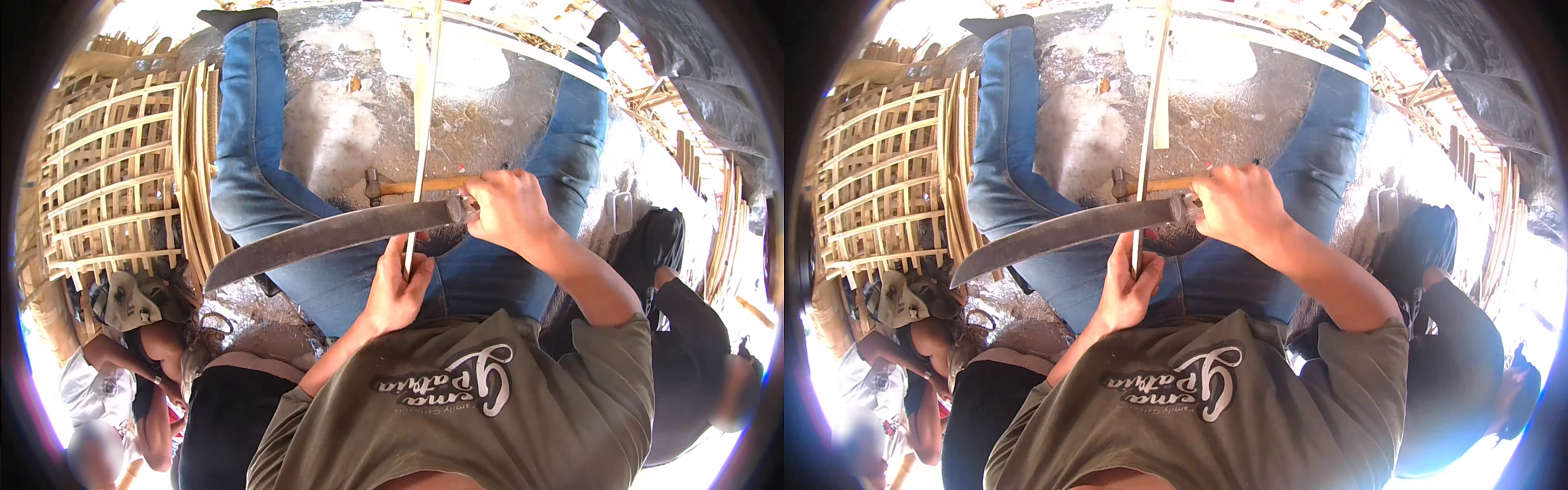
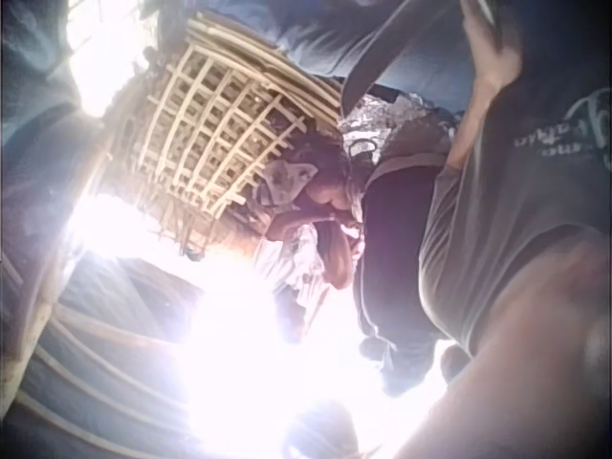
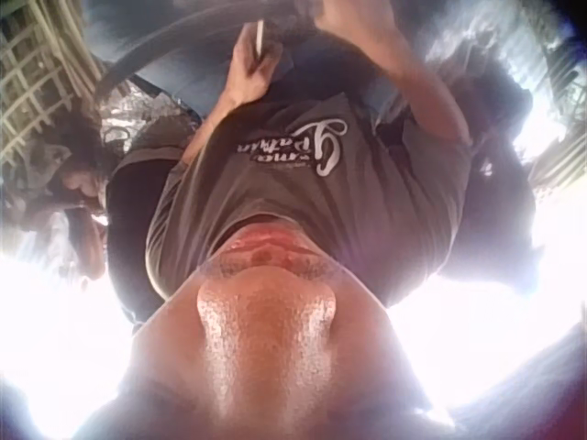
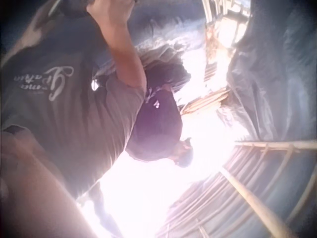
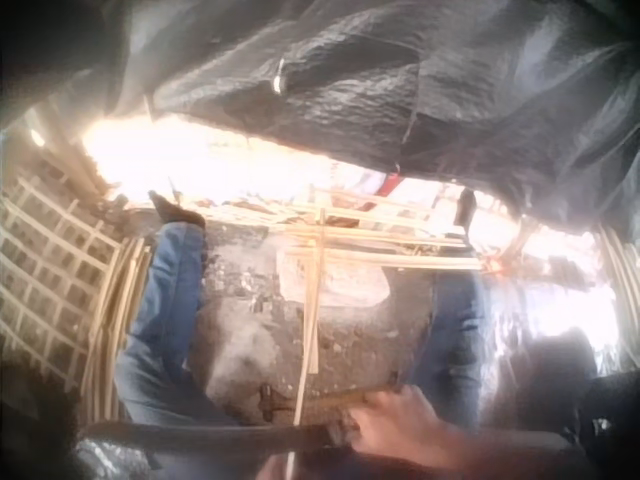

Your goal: The person sits on the floor and uses a curved blade to shave thin bamboo strips, holding the strip with one hand and drawing the blade along its length repeatedly. The person occasionally pauses to inspect the strip before continuing to shave it.

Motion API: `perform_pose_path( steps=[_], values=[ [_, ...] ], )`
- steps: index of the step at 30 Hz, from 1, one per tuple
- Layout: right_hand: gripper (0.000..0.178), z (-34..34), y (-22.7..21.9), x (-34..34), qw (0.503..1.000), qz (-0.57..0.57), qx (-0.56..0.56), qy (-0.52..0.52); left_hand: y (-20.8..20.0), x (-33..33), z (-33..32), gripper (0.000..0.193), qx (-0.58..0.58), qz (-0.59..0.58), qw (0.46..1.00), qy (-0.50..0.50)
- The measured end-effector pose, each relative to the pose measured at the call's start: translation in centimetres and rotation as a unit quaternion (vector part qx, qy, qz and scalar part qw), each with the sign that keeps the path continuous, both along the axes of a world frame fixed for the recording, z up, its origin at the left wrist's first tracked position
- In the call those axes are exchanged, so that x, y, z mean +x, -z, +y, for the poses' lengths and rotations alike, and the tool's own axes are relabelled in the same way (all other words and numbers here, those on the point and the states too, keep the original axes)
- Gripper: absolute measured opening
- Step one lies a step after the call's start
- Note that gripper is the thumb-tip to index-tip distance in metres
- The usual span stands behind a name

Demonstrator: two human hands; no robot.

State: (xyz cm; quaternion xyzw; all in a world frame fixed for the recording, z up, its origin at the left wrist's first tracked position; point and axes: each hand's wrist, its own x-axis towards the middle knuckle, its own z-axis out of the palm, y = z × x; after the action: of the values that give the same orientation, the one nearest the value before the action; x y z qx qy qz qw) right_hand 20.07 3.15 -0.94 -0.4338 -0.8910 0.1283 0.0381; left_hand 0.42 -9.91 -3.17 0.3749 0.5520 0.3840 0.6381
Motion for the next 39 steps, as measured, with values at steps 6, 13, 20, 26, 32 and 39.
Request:
perform_pose_path(
  steps=[6,13,20,26,32,39],
  values=[
    [0.027,1.2,-0.3,-0.6,1.000,-0.020,0.001,-0.002,-0.1,-0.3,0.7,0.034,0.010,-0.028,1.000,-0.001],
    [0.024,2.5,-0.1,-1.0,0.999,-0.018,0.031,-0.018,-0.3,-0.1,1.4,0.033,0.028,-0.027,0.999,-0.009],
    [0.019,7.6,-1.8,0.3,0.983,-0.084,0.034,0.159,-1.4,0.2,0.6,0.035,0.014,0.002,0.999,0.030],
    [0.018,7.3,-3.3,1.0,0.993,-0.081,0.011,0.090,-2.4,0.8,1.6,0.033,0.047,0.046,0.997,0.050],
    [0.012,8.4,-2.6,1.4,0.987,-0.085,0.000,0.140,-2.2,0.6,1.1,0.032,0.036,0.066,0.996,0.050],
    [0.026,12.8,-1.4,5.0,0.969,-0.090,0.082,0.213,-2.5,0.6,1.4,0.032,0.040,0.059,0.996,0.062]
  ],
)
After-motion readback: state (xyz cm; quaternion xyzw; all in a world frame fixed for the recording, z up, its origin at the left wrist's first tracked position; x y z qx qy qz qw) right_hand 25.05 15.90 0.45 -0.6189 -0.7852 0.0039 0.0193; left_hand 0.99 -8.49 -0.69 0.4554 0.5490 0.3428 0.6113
